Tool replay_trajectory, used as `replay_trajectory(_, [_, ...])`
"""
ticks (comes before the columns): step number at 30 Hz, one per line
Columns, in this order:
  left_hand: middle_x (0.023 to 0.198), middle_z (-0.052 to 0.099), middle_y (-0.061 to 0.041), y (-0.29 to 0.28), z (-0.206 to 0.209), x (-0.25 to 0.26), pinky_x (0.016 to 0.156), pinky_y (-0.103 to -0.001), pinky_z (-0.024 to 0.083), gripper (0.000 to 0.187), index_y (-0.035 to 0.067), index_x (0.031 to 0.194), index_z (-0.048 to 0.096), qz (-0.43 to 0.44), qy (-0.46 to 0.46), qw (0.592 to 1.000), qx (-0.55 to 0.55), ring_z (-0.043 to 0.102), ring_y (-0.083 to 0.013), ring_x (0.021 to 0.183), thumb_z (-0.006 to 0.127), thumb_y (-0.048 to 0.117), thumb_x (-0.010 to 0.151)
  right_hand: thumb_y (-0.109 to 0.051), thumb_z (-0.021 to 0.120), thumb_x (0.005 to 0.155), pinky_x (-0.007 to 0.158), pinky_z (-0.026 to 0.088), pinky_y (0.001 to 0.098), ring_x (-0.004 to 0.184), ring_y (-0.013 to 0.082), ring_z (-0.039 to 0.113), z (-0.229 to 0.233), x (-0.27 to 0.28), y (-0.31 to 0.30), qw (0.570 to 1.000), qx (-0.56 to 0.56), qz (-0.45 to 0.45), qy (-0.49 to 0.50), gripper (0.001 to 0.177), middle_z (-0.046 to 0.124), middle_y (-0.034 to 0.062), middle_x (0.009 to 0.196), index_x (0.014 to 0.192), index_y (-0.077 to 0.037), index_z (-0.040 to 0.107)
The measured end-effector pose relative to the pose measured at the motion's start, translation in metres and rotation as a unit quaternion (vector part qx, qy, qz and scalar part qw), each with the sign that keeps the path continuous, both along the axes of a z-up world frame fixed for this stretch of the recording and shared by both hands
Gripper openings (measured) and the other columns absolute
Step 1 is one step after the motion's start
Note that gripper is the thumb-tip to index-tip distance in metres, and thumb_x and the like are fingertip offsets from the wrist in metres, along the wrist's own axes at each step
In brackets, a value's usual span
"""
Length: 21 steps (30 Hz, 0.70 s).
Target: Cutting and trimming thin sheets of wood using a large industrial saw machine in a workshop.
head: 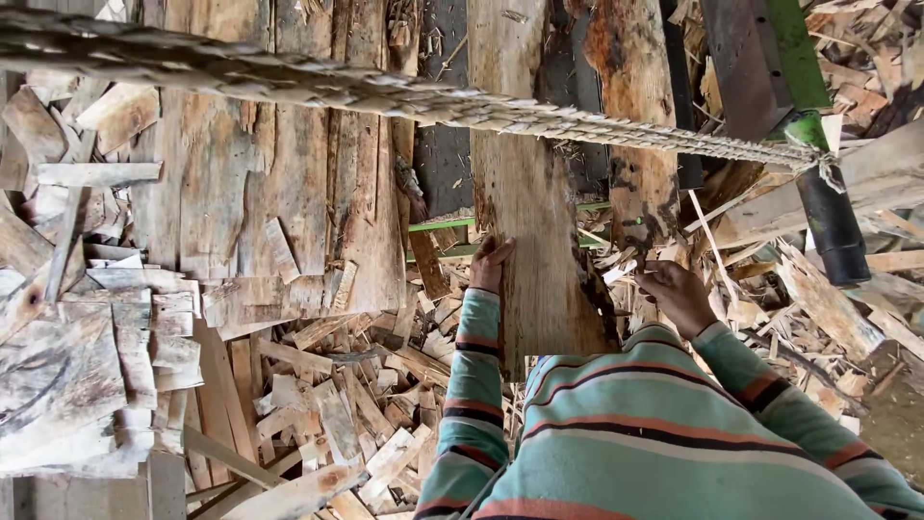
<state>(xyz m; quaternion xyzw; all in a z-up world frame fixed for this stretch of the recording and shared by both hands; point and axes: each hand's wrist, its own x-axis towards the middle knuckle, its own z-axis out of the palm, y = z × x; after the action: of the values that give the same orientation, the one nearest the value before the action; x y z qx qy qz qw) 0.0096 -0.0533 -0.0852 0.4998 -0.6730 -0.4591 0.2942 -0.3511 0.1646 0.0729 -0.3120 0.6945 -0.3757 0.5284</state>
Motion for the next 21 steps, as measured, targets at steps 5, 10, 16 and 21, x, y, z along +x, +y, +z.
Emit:
replay_trajectory(5, [0.144,0.056,-0.009,0.014,0.056,-0.013,0.102,-0.026,0.051,0.055,-0.003,0.143,0.053,0.062,0.194,0.954,0.222,0.057,-0.0178,0.126,0.070,0.025,0.099,-0.021,0.071,0.093,0.080,0.057,0.0347,0.096,0.0186,0.069,-0.014,-0.007,0.006,0.979,0.013,-0.086,-0.186,0.051,0.069,0.0092,0.116,0.137,0.000,0.059])
replay_trajectory(10, [0.116,0.068,-0.014,0.026,0.088,-0.020,0.086,-0.038,0.055,0.052,-0.004,0.127,0.062,0.108,0.263,0.894,0.346,0.065,-0.0276,0.103,0.083,0.024,0.088,-0.019,0.072,0.093,0.080,0.057,0.0341,0.094,0.0194,0.068,-0.027,-0.007,0.010,0.988,-0.005,-0.060,-0.141,0.052,0.070,0.0120,0.115,0.139,0.001,0.060])
replay_trajectory(16, [0.104,0.070,-0.006,0.040,0.100,-0.030,0.087,-0.036,0.052,0.036,0.001,0.114,0.069,0.060,0.290,0.897,0.327,0.065,-0.0218,0.094,0.082,0.012,0.082,-0.023,0.075,0.093,0.088,0.056,0.0323,0.101,0.0204,0.068,-0.059,-0.014,0.018,0.998,-0.031,-0.033,-0.047,0.060,0.070,0.0176,0.118,0.142,0.006,0.057])
replay_trajectory(21, [0.102,0.074,-0.004,0.038,0.114,-0.035,0.088,-0.033,0.053,0.032,0.004,0.111,0.072,0.075,0.293,0.905,0.298,0.067,-0.0184,0.091,0.080,0.011,0.080,-0.028,0.080,0.088,0.093,0.056,0.0346,0.110,0.0233,0.069,-0.044,0.000,0.017,0.994,-0.010,-0.010,0.106,0.077,0.062,0.0201,0.133,0.147,0.008,0.045])
